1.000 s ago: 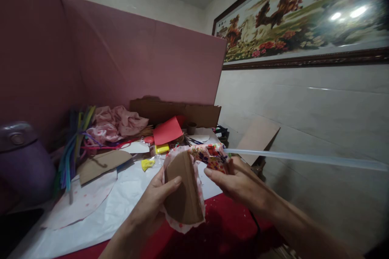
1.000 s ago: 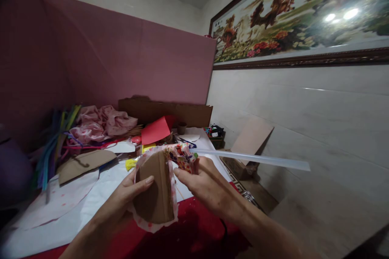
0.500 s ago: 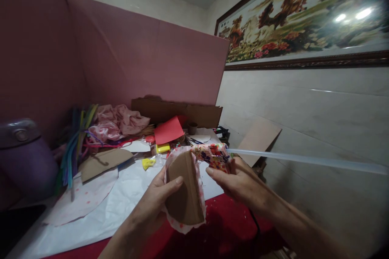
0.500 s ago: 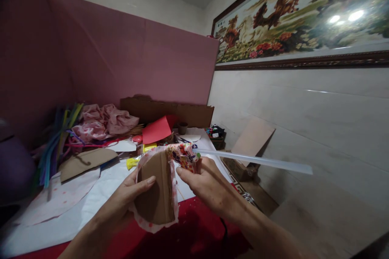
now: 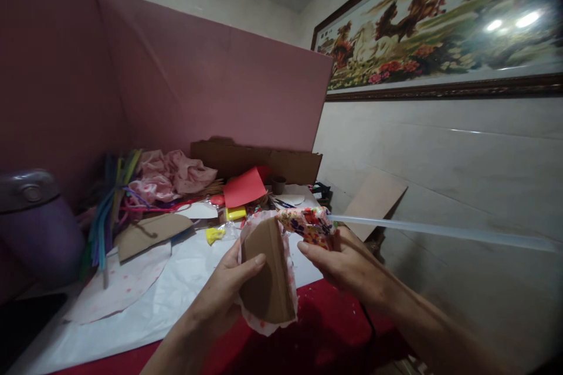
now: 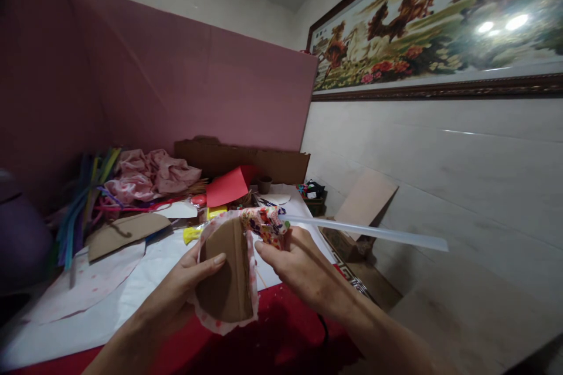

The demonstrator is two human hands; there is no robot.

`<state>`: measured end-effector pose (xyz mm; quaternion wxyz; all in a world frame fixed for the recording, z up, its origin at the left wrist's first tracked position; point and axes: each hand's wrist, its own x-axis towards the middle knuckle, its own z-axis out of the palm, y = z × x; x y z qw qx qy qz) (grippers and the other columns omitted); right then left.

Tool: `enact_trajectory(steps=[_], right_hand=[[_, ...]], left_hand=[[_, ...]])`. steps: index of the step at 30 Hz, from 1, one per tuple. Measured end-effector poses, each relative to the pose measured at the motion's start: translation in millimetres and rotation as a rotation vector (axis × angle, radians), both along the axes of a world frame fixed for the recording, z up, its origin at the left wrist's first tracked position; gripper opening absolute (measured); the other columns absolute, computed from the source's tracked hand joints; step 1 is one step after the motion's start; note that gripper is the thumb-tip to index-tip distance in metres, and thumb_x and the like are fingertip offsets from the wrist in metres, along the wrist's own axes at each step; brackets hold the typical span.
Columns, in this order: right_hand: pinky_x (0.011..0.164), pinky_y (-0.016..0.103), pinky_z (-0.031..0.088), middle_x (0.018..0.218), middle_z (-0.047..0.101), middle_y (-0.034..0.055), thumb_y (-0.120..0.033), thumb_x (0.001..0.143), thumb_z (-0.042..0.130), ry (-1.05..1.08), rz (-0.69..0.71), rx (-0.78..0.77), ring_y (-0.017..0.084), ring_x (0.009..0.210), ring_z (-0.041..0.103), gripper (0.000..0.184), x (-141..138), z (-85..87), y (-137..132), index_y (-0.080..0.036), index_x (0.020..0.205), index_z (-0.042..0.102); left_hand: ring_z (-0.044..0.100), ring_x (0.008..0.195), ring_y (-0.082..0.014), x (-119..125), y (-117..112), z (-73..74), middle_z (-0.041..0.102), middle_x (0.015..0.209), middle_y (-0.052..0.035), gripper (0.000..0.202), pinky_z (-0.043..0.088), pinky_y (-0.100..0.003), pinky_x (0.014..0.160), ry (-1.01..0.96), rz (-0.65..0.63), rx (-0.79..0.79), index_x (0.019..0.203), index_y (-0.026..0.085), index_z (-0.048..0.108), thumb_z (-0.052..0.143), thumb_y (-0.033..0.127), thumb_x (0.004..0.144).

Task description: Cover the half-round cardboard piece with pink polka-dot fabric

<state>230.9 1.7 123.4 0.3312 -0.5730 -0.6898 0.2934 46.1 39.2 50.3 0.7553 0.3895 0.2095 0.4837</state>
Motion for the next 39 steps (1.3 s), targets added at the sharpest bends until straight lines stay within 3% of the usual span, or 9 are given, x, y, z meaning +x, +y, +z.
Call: enact_trajectory(steps=[15,23,27,32,39], right_hand=[[0.047,0.026,0.020,0.054,0.028,-0.0066,-0.027,0.088,0.045,-0.075,0.057,0.031,0.009,0.049,0.027,0.032,0.8,-1.7,0.4,-0.021,0.061,0.030],[0.053,0.024,0.027,0.062,0.031,-0.0050,-0.022,0.086,0.046,-0.010,0.079,0.102,0.011,0.057,0.028,0.026,-0.7,-3.6,-5.7,-0.021,0.062,0.037],[0.054,0.023,0.033,0.061,0.042,-0.0043,-0.029,0.087,0.050,0.010,0.039,0.045,0.011,0.056,0.034,0.025,-1.0,-6.2,-10.1,-0.019,0.065,0.049],[0.070,0.024,0.042,0.085,0.063,0.0002,-0.030,0.086,0.054,0.103,0.011,0.086,0.018,0.080,0.055,0.015,-4.1,-7.1,-16.3,-0.020,0.083,0.064],[0.056,0.025,0.037,0.065,0.053,-0.0018,-0.032,0.084,0.056,0.087,-0.051,0.106,0.015,0.063,0.048,0.020,7.2,-14.4,-13.8,-0.020,0.068,0.057]], left_hand=[[0.066,0.074,-0.0153,-0.6,-0.4,-1.8,0.072,0.096,-0.0064,0.053,0.051,-0.025,0.067,-0.007,-0.006,0.001,0.131,0.025,0.046,0.060,0.011,0.082],[0.066,0.077,-0.0163,0.0,-0.7,-2.2,0.072,0.097,-0.0064,0.049,0.051,-0.027,0.070,-0.006,0.000,0.017,0.128,0.023,0.048,0.061,0.011,0.081],[0.067,0.078,-0.0163,0.3,-0.3,-1.0,0.072,0.097,-0.0063,0.047,0.051,-0.027,0.069,0.011,0.010,0.012,0.126,0.023,0.049,0.060,0.011,0.082],[0.067,0.077,-0.0170,-0.4,-0.6,0.2,0.073,0.097,-0.0071,0.049,0.051,-0.028,0.070,0.010,0.011,0.007,0.128,0.022,0.046,0.059,0.011,0.082],[0.067,0.077,-0.0166,0.7,1.5,-2.8,0.072,0.095,-0.0069,0.043,0.052,-0.027,0.069,-0.013,-0.022,0.029,0.123,0.022,0.051,0.059,0.011,0.083]])
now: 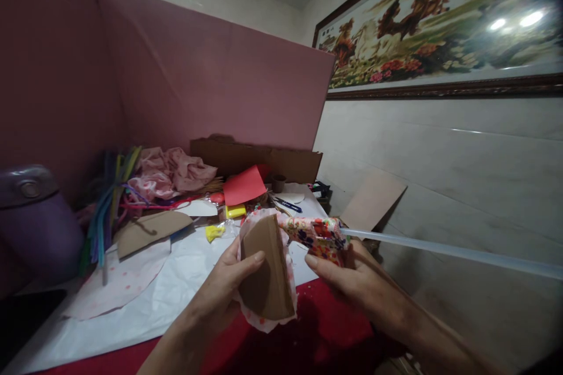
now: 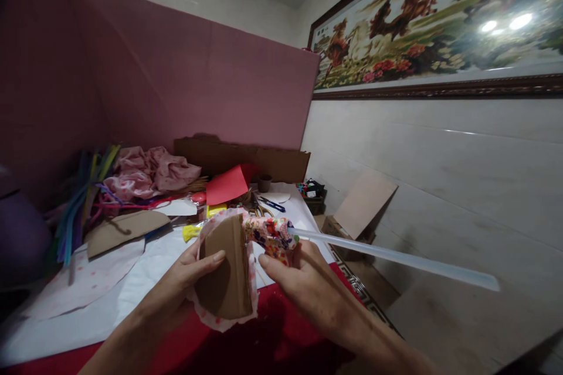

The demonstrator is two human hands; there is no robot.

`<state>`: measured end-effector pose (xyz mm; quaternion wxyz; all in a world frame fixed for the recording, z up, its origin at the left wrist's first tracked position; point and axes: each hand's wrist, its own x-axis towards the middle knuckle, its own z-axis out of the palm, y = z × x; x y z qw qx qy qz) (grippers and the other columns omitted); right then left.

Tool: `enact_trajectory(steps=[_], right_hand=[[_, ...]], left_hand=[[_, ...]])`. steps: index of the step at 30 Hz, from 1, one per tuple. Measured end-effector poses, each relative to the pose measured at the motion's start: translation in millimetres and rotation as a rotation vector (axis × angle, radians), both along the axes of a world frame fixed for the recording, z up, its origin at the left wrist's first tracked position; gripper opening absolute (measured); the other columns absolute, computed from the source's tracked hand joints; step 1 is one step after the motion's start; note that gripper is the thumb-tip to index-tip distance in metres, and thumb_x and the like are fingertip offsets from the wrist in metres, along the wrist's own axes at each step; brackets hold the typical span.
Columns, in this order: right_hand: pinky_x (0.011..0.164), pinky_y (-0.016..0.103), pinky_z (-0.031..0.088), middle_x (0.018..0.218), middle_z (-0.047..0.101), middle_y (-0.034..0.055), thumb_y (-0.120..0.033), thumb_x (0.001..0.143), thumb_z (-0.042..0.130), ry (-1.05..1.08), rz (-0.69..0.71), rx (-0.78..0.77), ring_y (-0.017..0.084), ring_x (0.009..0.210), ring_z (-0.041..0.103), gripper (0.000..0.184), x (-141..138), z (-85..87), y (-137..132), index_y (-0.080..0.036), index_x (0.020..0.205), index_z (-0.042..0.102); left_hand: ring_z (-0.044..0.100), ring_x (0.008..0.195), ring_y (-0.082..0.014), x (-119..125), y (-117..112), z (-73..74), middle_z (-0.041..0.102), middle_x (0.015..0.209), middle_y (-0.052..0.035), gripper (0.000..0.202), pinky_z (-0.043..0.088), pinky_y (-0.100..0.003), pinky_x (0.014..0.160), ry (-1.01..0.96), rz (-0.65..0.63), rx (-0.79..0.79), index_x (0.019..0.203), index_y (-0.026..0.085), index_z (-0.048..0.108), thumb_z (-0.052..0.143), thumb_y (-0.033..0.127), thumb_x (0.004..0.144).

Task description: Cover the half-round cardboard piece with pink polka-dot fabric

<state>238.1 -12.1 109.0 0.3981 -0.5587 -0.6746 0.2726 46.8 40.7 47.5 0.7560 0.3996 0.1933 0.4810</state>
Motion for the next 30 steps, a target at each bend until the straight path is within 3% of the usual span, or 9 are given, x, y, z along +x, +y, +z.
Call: enact_trajectory(steps=[4,7,14,19,25,30], right_hand=[[0.047,0.024,0.032,0.047,0.039,-0.0061,-0.033,0.086,0.054,0.093,0.028,-0.067,0.011,0.046,0.036,0.029,-2.3,-1.0,9.4,-0.020,0.060,0.050],[0.044,0.024,0.031,0.041,0.037,-0.0059,-0.037,0.084,0.055,0.112,0.075,-0.108,0.010,0.042,0.035,0.037,-7.1,2.8,14.5,-0.020,0.052,0.048],[0.042,0.023,0.027,0.042,0.036,-0.0070,-0.032,0.086,0.053,0.112,0.079,-0.139,0.009,0.041,0.033,0.038,-2.5,-2.8,18.2,-0.021,0.052,0.041],[0.041,0.023,0.026,0.045,0.039,-0.0070,-0.034,0.086,0.053,0.128,0.047,-0.127,0.009,0.041,0.033,0.032,1.8,-7.3,18.6,-0.020,0.059,0.044],[0.040,0.023,0.025,0.041,0.035,-0.0073,-0.039,0.085,0.054,0.122,0.068,-0.163,0.008,0.039,0.032,0.039,-2.4,-4.0,19.8,-0.021,0.053,0.042],[0.042,0.023,0.029,0.046,0.040,-0.0069,-0.035,0.084,0.054,0.155,0.034,-0.144,0.009,0.042,0.035,0.029,0.2,-4.8,16.6,-0.020,0.060,0.048]], left_hand=[[0.067,0.077,-0.0167,-0.7,-0.6,0.9,0.072,0.097,-0.0067,0.043,0.052,-0.028,0.069,-0.001,-0.025,0.003,0.123,0.024,0.051,0.058,0.011,0.083],[0.066,0.074,-0.0153,-1.3,-0.6,0.7,0.072,0.097,-0.0067,0.042,0.051,-0.027,0.068,0.014,-0.025,0.001,0.122,0.024,0.052,0.058,0.012,0.083],[0.066,0.076,-0.0158,-1.0,1.0,-3.7,0.072,0.098,-0.0064,0.042,0.051,-0.026,0.068,0.017,-0.022,-0.006,0.122,0.024,0.054,0.060,0.012,0.082],[0.067,0.076,-0.0159,-0.2,-1.3,0.3,0.072,0.099,-0.0060,0.042,0.052,-0.027,0.068,0.006,-0.025,-0.010,0.122,0.025,0.053,0.059,0.011,0.082],[0.067,0.072,-0.0164,-1.0,-2.8,4.3,0.073,0.093,-0.0067,0.047,0.052,-0.026,0.065,0.019,-0.031,-0.037,0.126,0.024,0.049,0.060,0.011,0.081],[0.067,0.077,-0.0169,-1.6,-2.5,3.6,0.072,0.097,-0.0063,0.050,0.051,-0.027,0.069,0.035,-0.017,-0.055,0.126,0.024,0.049,0.063,0.012,0.080]])
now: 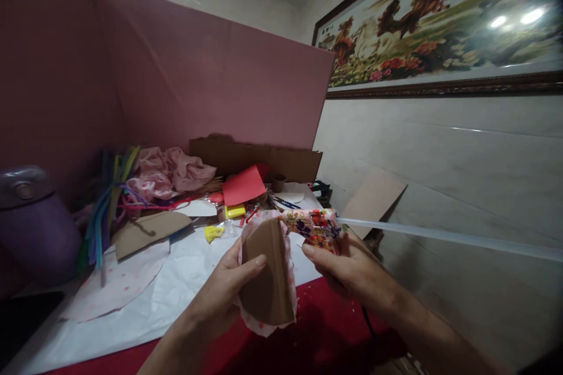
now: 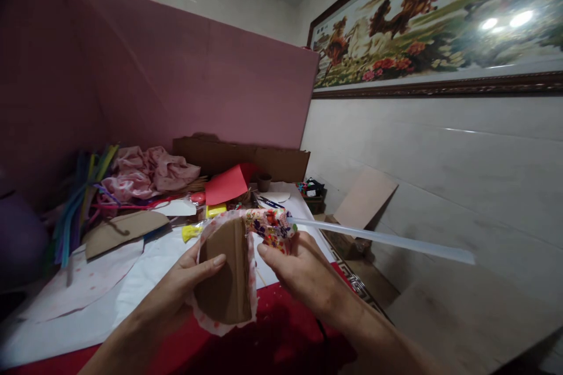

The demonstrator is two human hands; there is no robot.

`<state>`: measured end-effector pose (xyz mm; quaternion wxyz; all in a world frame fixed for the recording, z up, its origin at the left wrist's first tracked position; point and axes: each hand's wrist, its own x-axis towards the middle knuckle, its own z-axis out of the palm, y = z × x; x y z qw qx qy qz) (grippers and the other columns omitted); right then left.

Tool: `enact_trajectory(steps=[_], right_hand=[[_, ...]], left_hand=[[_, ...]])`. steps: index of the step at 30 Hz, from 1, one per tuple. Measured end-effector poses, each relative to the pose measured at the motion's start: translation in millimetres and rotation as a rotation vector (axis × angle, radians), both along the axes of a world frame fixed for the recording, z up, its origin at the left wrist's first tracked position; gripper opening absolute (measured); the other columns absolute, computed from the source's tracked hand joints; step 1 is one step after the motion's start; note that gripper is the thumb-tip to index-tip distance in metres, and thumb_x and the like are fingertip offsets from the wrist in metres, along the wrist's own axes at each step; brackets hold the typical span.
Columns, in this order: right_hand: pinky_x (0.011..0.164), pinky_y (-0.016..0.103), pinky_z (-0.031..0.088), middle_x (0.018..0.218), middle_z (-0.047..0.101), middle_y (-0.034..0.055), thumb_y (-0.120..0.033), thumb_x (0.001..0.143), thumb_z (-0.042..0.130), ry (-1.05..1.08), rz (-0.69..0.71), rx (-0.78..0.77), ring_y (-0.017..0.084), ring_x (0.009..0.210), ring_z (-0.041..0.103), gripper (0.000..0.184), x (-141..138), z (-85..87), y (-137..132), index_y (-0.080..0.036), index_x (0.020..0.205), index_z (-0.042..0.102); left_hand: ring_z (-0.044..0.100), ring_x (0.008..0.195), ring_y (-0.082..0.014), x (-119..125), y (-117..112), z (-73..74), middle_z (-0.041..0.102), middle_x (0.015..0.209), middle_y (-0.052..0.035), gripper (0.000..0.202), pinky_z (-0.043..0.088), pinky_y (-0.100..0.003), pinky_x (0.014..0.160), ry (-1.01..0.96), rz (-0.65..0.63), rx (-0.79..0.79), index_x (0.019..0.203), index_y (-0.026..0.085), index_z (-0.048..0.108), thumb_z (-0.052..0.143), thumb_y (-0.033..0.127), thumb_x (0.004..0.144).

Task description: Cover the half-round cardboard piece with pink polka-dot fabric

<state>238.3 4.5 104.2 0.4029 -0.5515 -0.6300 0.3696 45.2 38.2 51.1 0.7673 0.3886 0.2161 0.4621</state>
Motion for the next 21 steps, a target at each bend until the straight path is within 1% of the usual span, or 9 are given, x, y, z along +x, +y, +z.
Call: enact_trajectory(steps=[2,5,10,14,16,18,21], right_hand=[[0.041,0.023,0.028,0.046,0.039,-0.0070,-0.035,0.085,0.054,0.008,-0.012,-0.003,0.009,0.041,0.034,0.029,0.5,-0.5,-0.4,-0.021,0.060,0.046],[0.039,0.023,0.024,0.045,0.037,-0.0072,-0.034,0.085,0.053,0.003,0.012,-0.013,0.008,0.040,0.032,0.033,-0.7,0.0,-1.9,-0.021,0.057,0.041],[0.038,0.022,0.022,0.047,0.036,-0.0068,-0.032,0.086,0.053,-0.028,0.030,-0.016,0.008,0.041,0.031,0.032,-1.8,0.4,-8.7,-0.021,0.059,0.040],[0.041,0.023,0.025,0.049,0.037,-0.0069,-0.034,0.087,0.052,-0.025,0.005,0.009,0.009,0.043,0.031,0.029,-0.8,0.6,-7.8,-0.021,0.062,0.042],[0.043,0.024,0.027,0.047,0.036,-0.0069,-0.035,0.087,0.051,-0.047,0.019,0.001,0.009,0.043,0.032,0.033,-1.6,2.8,-5.7,-0.021,0.059,0.040],[0.046,0.024,0.030,0.046,0.036,-0.0066,-0.032,0.087,0.051,-0.077,0.032,0.001,0.010,0.045,0.034,0.035,-3.3,6.0,-5.3,-0.021,0.056,0.039],[0.055,0.023,0.035,0.055,0.045,-0.0050,-0.027,0.084,0.053,-0.111,0.006,0.073,0.012,0.055,0.042,0.026,-5.6,8.3,-10.2,-0.020,0.060,0.047]], left_hand=[[0.067,0.077,-0.0170,-0.2,0.0,-0.1,0.072,0.097,-0.0061,0.050,0.051,-0.028,0.070,0.007,0.001,-0.009,0.126,0.025,0.049,0.063,0.012,0.080],[0.068,0.077,-0.0178,-0.5,-0.2,0.4,0.072,0.097,-0.0067,0.050,0.051,-0.029,0.070,0.022,0.000,0.000,0.127,0.024,0.048,0.062,0.012,0.081],[0.068,0.081,-0.0189,-0.4,-0.9,1.8,0.072,0.099,-0.0059,0.049,0.052,-0.030,0.073,-0.016,0.002,0.020,0.127,0.026,0.048,0.061,0.012,0.082],[0.068,0.079,-0.0185,0.1,-0.4,2.4,0.072,0.098,-0.0068,0.047,0.052,-0.029,0.071,-0.005,-0.010,0.016,0.125,0.024,0.050,0.061,0.012,0.082],[0.068,0.080,-0.0188,0.1,-0.2,2.5,0.072,0.098,-0.0069,0.048,0.051,-0.029,0.072,-0.005,-0.014,0.016,0.126,0.024,0.049,0.061,0.012,0.081],[0.068,0.080,-0.0192,-0.1,0.0,2.2,0.072,0.099,-0.0069,0.050,0.051,-0.031,0.073,0.000,-0.011,0.019,0.128,0.024,0.047,0.061,0.012,0.082],[0.068,0.080,-0.0186,-0.2,0.4,0.4,0.072,0.099,-0.0063,0.052,0.051,-0.030,0.072,0.006,0.014,0.017,0.130,0.025,0.045,0.060,0.012,0.082]])
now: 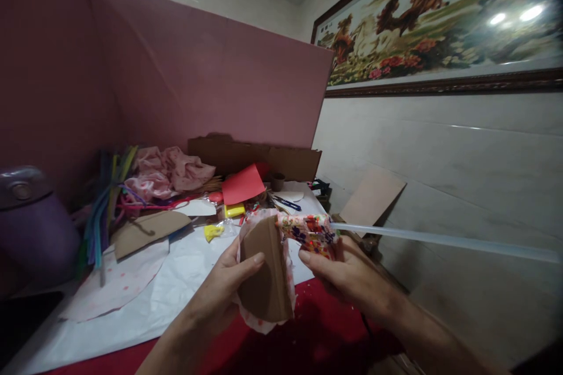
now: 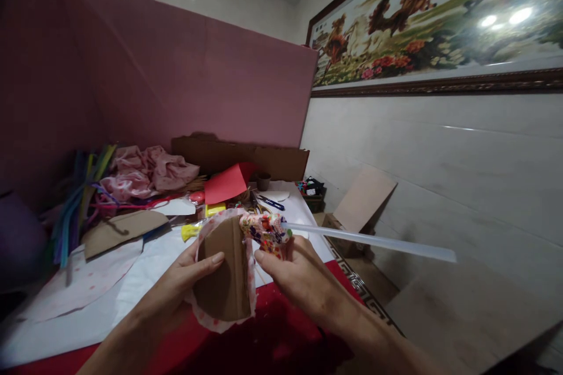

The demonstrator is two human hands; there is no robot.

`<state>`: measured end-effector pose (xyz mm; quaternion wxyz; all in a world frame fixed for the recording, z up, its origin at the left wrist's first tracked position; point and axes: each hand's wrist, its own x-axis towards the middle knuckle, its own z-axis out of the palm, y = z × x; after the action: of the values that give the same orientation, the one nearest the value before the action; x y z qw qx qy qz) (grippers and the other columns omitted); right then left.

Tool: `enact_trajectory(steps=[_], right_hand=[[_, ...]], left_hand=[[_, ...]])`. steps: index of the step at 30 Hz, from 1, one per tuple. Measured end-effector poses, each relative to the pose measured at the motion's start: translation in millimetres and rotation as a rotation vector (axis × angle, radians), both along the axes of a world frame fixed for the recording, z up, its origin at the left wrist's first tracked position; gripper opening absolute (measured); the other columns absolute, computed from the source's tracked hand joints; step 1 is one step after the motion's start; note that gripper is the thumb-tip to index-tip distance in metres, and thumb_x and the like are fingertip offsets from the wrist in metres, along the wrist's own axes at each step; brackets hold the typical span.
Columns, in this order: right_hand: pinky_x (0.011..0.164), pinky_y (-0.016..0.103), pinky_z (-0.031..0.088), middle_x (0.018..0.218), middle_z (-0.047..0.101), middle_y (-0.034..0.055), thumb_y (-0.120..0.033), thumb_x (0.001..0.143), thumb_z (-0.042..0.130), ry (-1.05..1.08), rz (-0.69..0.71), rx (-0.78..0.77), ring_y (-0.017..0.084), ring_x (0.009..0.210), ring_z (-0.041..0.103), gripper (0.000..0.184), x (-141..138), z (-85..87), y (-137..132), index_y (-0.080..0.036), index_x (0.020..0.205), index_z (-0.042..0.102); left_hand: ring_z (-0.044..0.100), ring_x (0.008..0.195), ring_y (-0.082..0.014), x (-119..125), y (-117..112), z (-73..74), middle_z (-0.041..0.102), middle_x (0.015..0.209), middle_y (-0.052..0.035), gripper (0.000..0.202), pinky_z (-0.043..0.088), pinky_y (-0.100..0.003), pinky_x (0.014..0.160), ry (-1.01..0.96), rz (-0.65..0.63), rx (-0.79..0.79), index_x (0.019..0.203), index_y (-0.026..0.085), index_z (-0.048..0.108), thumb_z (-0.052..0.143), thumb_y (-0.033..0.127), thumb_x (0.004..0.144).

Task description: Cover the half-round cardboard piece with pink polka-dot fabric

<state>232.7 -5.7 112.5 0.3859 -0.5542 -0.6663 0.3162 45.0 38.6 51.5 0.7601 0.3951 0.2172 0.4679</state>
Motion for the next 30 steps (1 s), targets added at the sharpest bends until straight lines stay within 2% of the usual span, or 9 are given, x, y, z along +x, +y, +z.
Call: enact_trajectory(steps=[3,9,14,18,24,30], right_hand=[[0.062,0.024,0.039,0.064,0.053,-0.0026,-0.029,0.083,0.055,-0.023,-0.035,0.042,0.015,0.065,0.049,0.021,0.7,-3.2,-7.9,-0.020,0.064,0.055],[0.064,0.026,0.041,0.068,0.057,0.0008,-0.033,0.084,0.055,-0.026,-0.024,0.027,0.019,0.073,0.052,0.022,3.5,-4.0,-13.3,-0.021,0.065,0.059],[0.057,0.025,0.037,0.061,0.047,-0.0024,-0.027,0.083,0.055,-0.050,-0.051,0.054,0.014,0.060,0.043,0.021,1.1,1.4,-9.1,-0.021,0.064,0.054],[0.049,0.024,0.032,0.055,0.040,-0.0052,-0.029,0.083,0.053,0.013,-0.033,-0.012,0.011,0.051,0.034,0.025,-0.3,0.8,-5.1,-0.020,0.060,0.047],[0.047,0.025,0.028,0.048,0.036,-0.0067,-0.034,0.086,0.051,0.067,0.021,-0.076,0.011,0.045,0.032,0.029,0.5,-3.1,-1.3,-0.021,0.061,0.044],[0.048,0.025,0.025,0.053,0.033,-0.0062,-0.029,0.086,0.050,-0.001,-0.007,-0.024,0.010,0.049,0.029,0.032,-1.2,-3.1,-1.7,-0.022,0.059,0.034]], left_hand=[[0.067,0.081,-0.0179,0.7,0.6,-2.4,0.072,0.101,-0.0061,0.052,0.051,-0.029,0.072,-0.013,0.008,0.008,0.130,0.026,0.046,0.060,0.011,0.082],[0.068,0.080,-0.0200,1.8,0.4,-0.5,0.072,0.097,-0.0063,0.051,0.052,-0.031,0.071,-0.007,-0.004,0.015,0.129,0.026,0.048,0.061,0.013,0.081],[0.068,0.078,-0.0191,0.7,-0.9,3.7,0.073,0.100,-0.0074,0.061,0.051,-0.029,0.071,-0.007,0.014,-0.016,0.134,0.027,0.043,0.064,0.013,0.079],[0.068,0.079,-0.0199,1.0,-1.2,2.2,0.073,0.098,-0.0082,0.053,0.052,-0.030,0.071,-0.014,-0.004,0.001,0.129,0.024,0.048,0.064,0.013,0.079],[0.068,0.081,-0.0195,1.5,-1.7,1.4,0.072,0.099,-0.0071,0.051,0.051,-0.031,0.073,-0.006,-0.004,0.001,0.127,0.025,0.048,0.063,0.013,0.080],[0.068,0.079,-0.0201,0.9,-1.0,3.2,0.072,0.096,-0.0071,0.053,0.051,-0.032,0.073,0.003,-0.002,-0.001,0.130,0.024,0.045,0.062,0.013,0.081]])
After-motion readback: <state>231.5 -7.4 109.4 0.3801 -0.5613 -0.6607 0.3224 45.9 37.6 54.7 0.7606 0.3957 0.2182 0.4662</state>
